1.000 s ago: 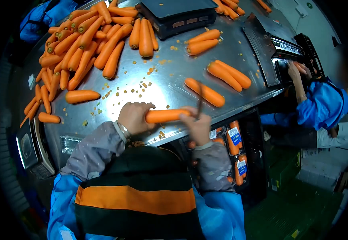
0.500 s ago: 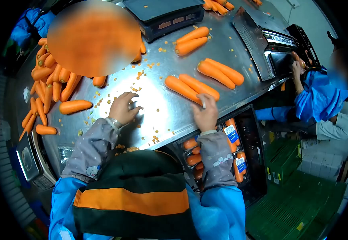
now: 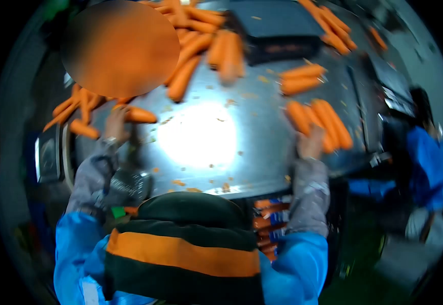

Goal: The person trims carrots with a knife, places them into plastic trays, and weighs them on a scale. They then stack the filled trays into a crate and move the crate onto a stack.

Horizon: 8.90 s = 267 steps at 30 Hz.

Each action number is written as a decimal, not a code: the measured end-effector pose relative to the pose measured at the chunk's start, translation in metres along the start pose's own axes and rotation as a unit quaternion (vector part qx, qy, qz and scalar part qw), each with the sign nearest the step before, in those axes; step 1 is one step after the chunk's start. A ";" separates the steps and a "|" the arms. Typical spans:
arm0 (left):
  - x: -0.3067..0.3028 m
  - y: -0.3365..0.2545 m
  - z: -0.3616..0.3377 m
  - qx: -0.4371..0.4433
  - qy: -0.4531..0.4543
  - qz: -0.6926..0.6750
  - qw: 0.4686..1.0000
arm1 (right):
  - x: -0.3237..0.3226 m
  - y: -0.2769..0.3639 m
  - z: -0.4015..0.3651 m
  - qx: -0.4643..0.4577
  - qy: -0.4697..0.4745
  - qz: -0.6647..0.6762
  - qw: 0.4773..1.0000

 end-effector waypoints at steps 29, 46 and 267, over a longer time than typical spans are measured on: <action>-0.044 -0.067 -0.095 -0.086 0.279 -0.942 0.168 | -0.059 0.252 -0.140 0.275 0.417 0.774 0.390; -0.168 0.253 -0.152 -0.368 -0.032 -0.005 0.929 | -0.023 0.346 -0.152 0.305 0.439 0.740 0.409; -0.041 -0.195 -0.063 0.053 0.103 -0.498 0.859 | -0.100 0.167 -0.061 -0.151 0.037 0.382 0.911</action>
Point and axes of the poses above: each hand's wrist, its own z-axis towards the middle knuckle, its own x-axis out of the palm, y = z × x, the point moved 1 cm from there along z, towards the middle knuckle, and after that the axes turned 1 degree about -z, right-handed, at the moved point
